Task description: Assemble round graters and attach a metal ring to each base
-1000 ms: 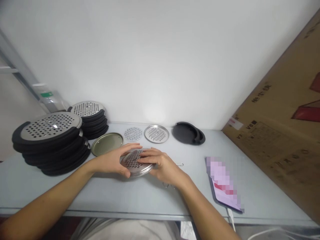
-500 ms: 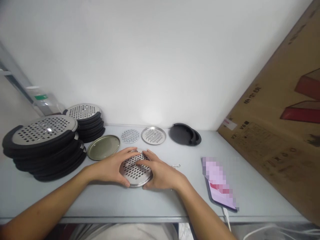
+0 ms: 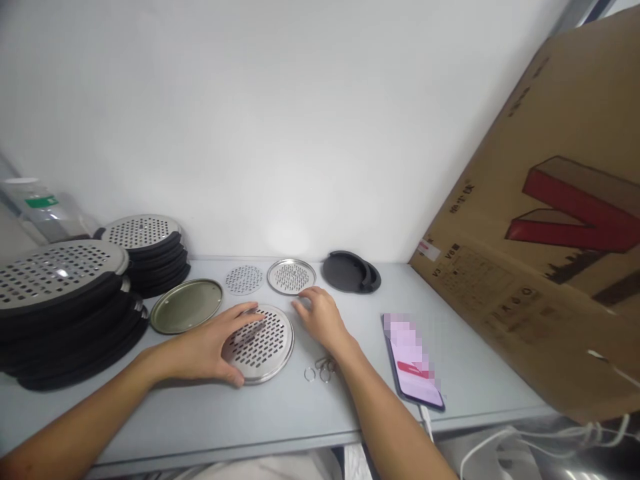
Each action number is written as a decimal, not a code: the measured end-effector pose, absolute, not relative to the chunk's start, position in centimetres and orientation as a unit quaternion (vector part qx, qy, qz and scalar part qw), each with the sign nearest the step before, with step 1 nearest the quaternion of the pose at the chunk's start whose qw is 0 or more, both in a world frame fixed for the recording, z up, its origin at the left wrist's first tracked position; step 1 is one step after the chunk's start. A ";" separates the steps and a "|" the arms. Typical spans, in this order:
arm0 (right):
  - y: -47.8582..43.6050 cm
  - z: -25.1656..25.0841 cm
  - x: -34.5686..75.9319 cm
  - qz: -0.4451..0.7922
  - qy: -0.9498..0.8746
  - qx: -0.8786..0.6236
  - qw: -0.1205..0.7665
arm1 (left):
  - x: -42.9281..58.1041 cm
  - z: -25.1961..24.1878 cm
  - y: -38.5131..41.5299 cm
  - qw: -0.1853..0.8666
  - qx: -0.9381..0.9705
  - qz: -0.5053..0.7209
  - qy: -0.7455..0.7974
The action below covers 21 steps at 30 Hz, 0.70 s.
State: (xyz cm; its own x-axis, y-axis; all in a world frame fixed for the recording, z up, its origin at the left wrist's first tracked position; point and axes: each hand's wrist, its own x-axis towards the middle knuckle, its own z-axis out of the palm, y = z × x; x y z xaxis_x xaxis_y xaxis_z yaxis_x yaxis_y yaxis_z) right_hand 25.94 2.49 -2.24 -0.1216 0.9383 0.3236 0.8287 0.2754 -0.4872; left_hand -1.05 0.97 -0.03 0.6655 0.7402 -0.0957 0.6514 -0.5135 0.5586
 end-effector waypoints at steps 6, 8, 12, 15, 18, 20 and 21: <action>4.7 -3.0 27.3 -0.014 -0.673 -0.703 0.229 | -1.2 -0.2 1.0 0.291 0.868 0.087 0.394; 5.5 -2.9 27.6 -0.041 -0.644 -0.737 0.202 | -1.2 -0.2 1.1 0.294 0.868 0.089 0.391; 6.8 -2.8 28.2 -0.078 -0.604 -0.778 0.152 | -1.2 -0.1 1.2 0.303 0.866 0.087 0.387; 7.2 -2.8 28.8 -0.092 -0.595 -0.789 0.124 | -1.2 0.0 1.1 0.311 0.863 0.085 0.390; 7.3 -3.0 29.4 -0.100 -0.593 -0.792 0.105 | -1.2 0.1 1.1 0.323 0.857 0.089 0.392; 7.3 -3.1 29.7 -0.104 -0.593 -0.793 0.097 | -1.1 0.1 1.0 0.326 0.856 0.089 0.391; 7.3 -3.1 29.8 -0.107 -0.592 -0.793 0.094 | -1.1 0.1 1.0 0.326 0.857 0.088 0.390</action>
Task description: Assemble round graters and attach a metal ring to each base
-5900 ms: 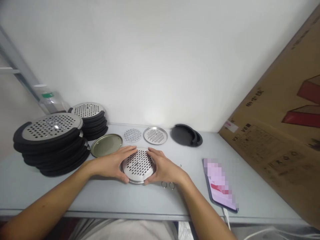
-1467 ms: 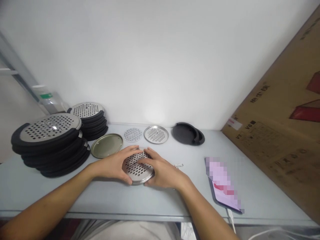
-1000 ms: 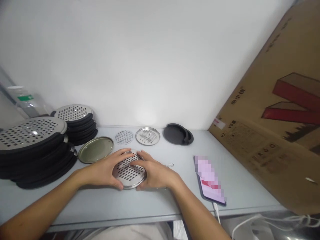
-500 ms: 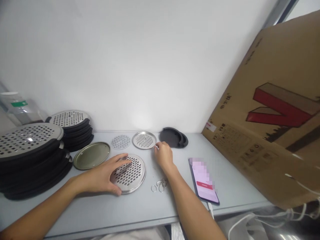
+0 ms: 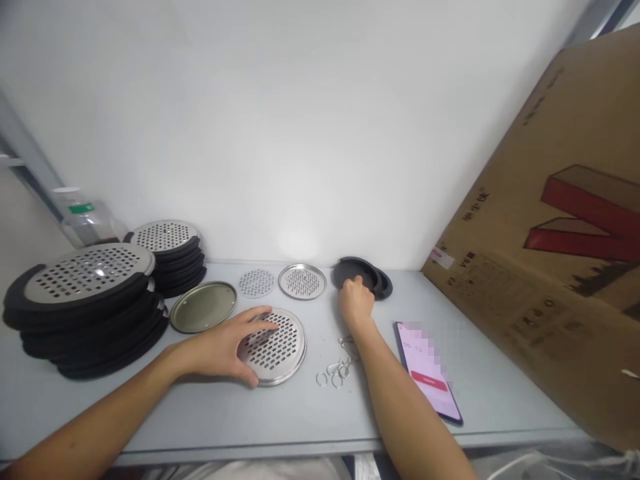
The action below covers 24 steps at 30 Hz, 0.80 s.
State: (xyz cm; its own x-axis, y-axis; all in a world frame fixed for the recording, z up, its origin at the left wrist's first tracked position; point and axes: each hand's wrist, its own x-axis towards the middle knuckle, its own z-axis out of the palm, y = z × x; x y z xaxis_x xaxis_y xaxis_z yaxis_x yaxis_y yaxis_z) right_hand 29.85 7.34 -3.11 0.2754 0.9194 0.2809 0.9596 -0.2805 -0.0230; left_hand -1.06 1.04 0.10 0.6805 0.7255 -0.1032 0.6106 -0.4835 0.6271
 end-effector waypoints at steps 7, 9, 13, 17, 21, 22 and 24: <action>7.4 -2.5 30.5 -0.120 -0.579 -0.800 0.101 | -1.1 0.1 1.1 0.316 0.862 0.081 0.387; 7.4 -2.3 30.6 -0.122 -0.575 -0.802 0.106 | -1.2 0.1 1.1 0.319 0.861 0.079 0.388; 7.3 -2.3 30.7 -0.116 -0.580 -0.799 0.109 | -1.1 0.3 1.0 0.322 0.860 0.082 0.386; 7.5 -3.0 30.3 -0.111 -0.589 -0.794 0.104 | -1.1 0.4 1.0 0.325 0.858 0.084 0.388; 7.7 -3.7 30.2 -0.108 -0.591 -0.793 0.099 | -1.0 0.4 1.0 0.331 0.856 0.085 0.389; 7.7 -3.8 30.2 -0.108 -0.592 -0.793 0.099 | -1.0 0.4 1.0 0.330 0.856 0.084 0.389; 7.7 -3.8 30.3 -0.108 -0.594 -0.791 0.101 | -1.0 0.4 1.0 0.327 0.857 0.082 0.389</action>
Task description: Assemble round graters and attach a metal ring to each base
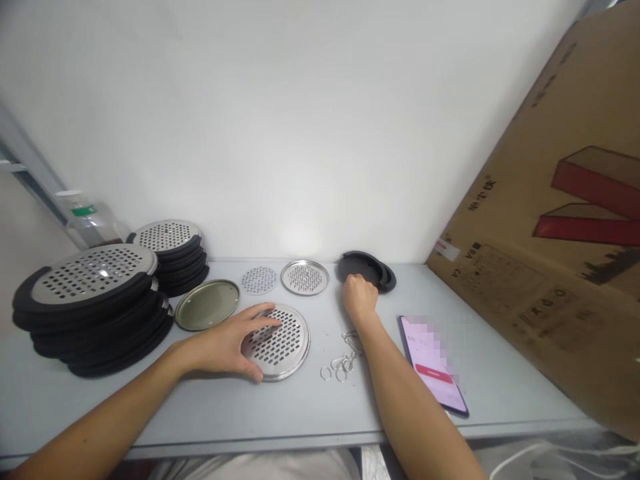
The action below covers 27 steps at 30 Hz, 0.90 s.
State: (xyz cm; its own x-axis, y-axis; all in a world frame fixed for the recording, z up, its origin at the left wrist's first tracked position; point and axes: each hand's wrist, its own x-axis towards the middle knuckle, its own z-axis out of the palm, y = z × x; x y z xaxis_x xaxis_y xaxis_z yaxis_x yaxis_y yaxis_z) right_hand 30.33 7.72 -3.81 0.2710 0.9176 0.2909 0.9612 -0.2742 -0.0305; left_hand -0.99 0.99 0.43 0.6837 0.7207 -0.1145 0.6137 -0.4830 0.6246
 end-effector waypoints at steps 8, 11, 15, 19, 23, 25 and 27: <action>7.5 -3.1 30.8 -0.115 -0.593 -0.784 0.146 | -1.1 0.5 0.9 0.330 0.856 0.081 0.389; 7.4 -2.8 30.8 -0.116 -0.584 -0.784 0.178 | -1.1 0.5 0.9 0.327 0.857 0.080 0.389; 7.1 -2.3 31.2 -0.123 -0.555 -0.785 0.244 | -1.1 0.4 1.0 0.326 0.858 0.079 0.389; 7.0 -2.0 31.9 -0.112 -0.537 -0.773 0.319 | -1.1 0.4 1.0 0.326 0.857 0.082 0.390; 7.0 -2.0 32.4 -0.089 -0.530 -0.742 0.401 | -1.0 0.4 1.0 0.325 0.857 0.080 0.391; 6.9 -1.8 32.5 -0.078 -0.522 -0.727 0.439 | -0.9 0.4 1.0 0.323 0.858 0.080 0.391; 6.7 -1.5 32.5 -0.067 -0.508 -0.712 0.480 | -0.9 0.4 1.0 0.324 0.857 0.082 0.392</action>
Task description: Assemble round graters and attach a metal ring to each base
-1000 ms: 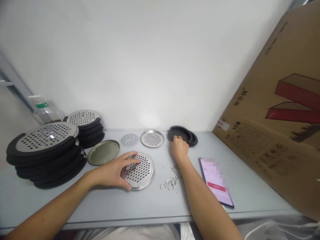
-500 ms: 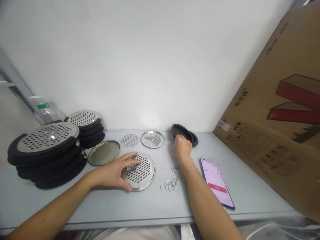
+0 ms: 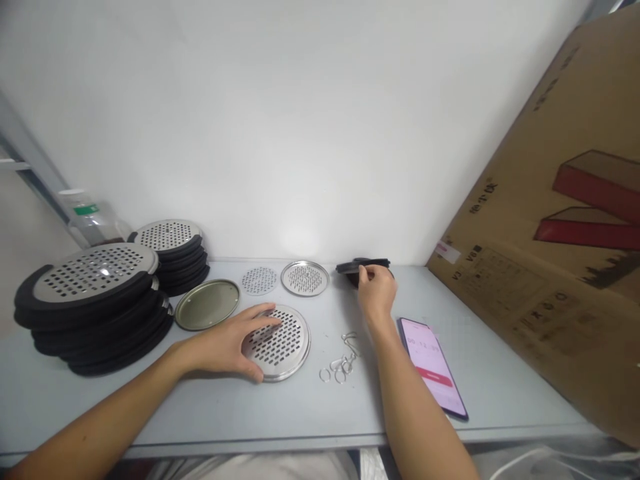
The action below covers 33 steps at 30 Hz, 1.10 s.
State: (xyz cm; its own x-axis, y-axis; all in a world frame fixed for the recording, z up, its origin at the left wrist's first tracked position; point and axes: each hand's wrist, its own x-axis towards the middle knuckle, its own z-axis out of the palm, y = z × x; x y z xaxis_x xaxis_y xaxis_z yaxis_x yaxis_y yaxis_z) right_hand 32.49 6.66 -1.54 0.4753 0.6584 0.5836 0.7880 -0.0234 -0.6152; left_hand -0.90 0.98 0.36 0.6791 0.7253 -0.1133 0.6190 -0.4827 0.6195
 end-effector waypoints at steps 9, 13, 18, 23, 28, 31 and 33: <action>6.4 -1.5 31.9 0.135 -0.459 -0.605 0.637 | -0.6 -0.8 1.1 0.350 0.836 0.147 0.396; 6.2 -1.6 30.0 0.286 -0.480 -0.524 0.643 | -1.0 -1.2 2.3 0.392 0.784 0.231 0.422; 3.9 -1.3 26.2 0.428 -0.503 -0.449 0.602 | -2.4 0.7 3.4 0.443 0.772 0.298 0.343; 2.9 -2.1 23.9 0.530 -0.472 -0.398 0.581 | -3.0 2.6 2.7 0.363 0.823 0.179 0.399; 3.1 -2.5 23.9 0.535 -0.466 -0.402 0.578 | -3.0 2.5 2.8 0.348 0.823 0.206 0.400; 2.9 -2.5 23.8 0.545 -0.457 -0.403 0.576 | -3.0 2.6 2.8 0.339 0.822 0.218 0.403; 2.8 -2.5 23.7 0.555 -0.449 -0.402 0.573 | -2.9 3.0 2.7 0.323 0.827 0.216 0.407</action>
State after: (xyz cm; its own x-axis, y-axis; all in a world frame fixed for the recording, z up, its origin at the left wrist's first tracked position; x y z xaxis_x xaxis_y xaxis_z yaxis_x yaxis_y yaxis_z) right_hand 23.69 2.84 -2.48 -0.0186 0.9975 0.0682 -0.2750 0.0605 -0.9595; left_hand -2.94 2.68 2.97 0.5753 0.8127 0.0931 0.5341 -0.4594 0.7097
